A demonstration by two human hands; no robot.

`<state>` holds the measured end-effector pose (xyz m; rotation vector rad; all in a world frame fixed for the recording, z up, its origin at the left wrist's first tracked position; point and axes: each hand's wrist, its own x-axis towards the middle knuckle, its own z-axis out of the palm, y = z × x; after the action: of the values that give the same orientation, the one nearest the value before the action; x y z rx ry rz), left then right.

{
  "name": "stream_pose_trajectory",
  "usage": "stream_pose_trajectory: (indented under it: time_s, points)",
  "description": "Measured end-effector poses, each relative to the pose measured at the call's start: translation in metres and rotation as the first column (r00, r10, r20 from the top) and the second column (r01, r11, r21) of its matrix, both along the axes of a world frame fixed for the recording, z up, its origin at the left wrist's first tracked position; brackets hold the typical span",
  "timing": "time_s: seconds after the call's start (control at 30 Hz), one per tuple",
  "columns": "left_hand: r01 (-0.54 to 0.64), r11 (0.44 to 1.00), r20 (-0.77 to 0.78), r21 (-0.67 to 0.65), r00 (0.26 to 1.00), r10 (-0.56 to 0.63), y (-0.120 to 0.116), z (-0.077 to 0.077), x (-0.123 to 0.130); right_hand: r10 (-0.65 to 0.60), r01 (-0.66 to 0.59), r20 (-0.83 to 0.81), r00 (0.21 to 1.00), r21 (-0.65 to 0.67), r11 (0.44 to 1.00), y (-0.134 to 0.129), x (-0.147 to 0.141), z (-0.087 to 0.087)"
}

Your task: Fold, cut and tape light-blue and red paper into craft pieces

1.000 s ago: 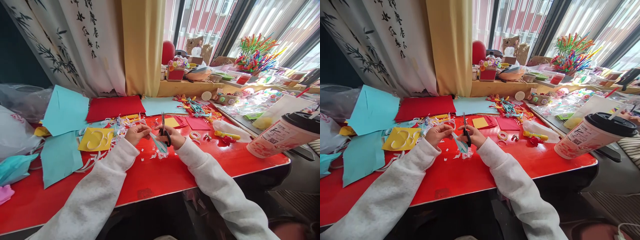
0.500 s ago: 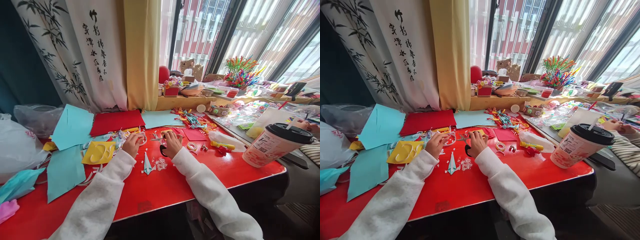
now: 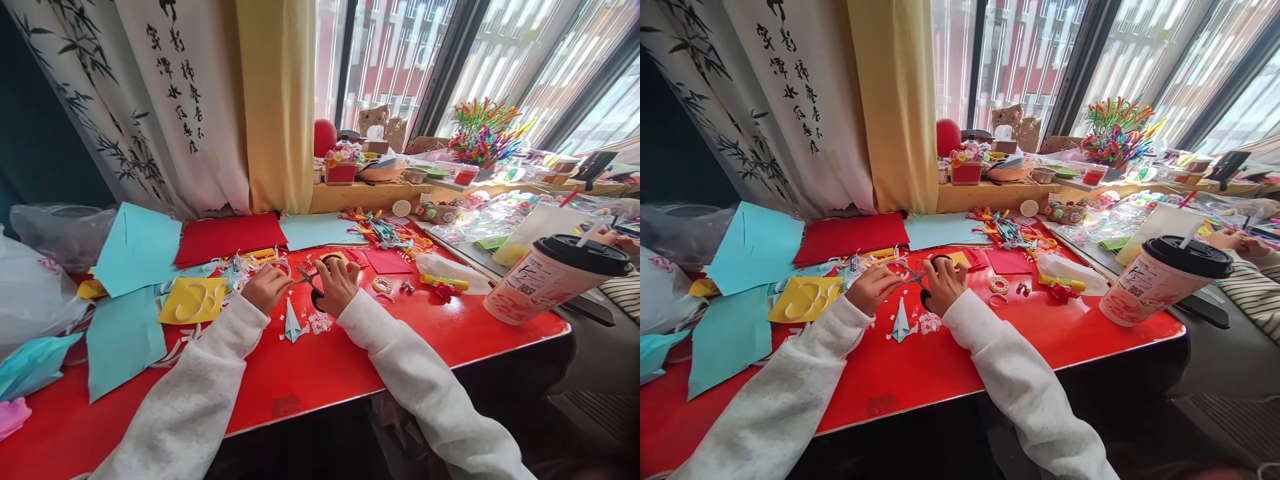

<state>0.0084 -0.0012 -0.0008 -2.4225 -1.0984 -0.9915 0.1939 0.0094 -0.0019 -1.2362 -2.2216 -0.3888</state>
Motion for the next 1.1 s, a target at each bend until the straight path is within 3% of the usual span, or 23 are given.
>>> stream_pose_trajectory:
  time_s: [0.1,0.23,0.4,0.67,0.77,0.87,1.0,1.1]
  points:
    - [-0.029,0.998,-0.047,0.053,0.998,0.031,0.001,0.0,-0.002,-0.039,0.039,-0.01,0.999,0.017,0.999,0.002,0.002,0.001]
    - [-0.138,0.988,0.018,0.074,0.99,0.137,0.003,-0.001,-0.002,-0.082,0.082,-0.001,0.997,0.041,0.996,0.003,0.005,0.003]
    - [-0.19,0.977,0.061,0.094,0.981,0.185,0.0,-0.003,0.004,-0.031,0.026,0.052,0.998,0.082,0.996,0.001,0.003,0.0]
    - [-0.21,0.966,-0.048,0.151,0.974,0.22,-0.003,0.0,0.005,0.038,-0.046,0.119,0.992,0.067,0.997,-0.004,0.002,0.0]
    - [-0.321,0.934,-0.015,0.156,0.945,0.327,0.001,0.006,-0.01,0.039,-0.038,0.07,0.997,-0.023,0.999,0.002,0.005,-0.001]
    - [-0.495,0.865,-0.014,0.08,0.868,0.497,0.004,0.005,-0.032,-0.035,0.033,-0.007,0.999,-0.15,0.988,0.01,0.012,-0.002]
    - [-0.488,0.873,-0.138,-0.007,0.865,0.483,0.008,-0.008,-0.043,-0.151,0.115,-0.152,0.977,-0.223,0.968,0.019,0.023,0.001]
    - [-0.438,0.896,-0.208,-0.066,0.885,0.418,0.012,-0.017,-0.037,-0.156,0.074,-0.231,0.96,-0.327,0.942,0.025,0.028,0.0]
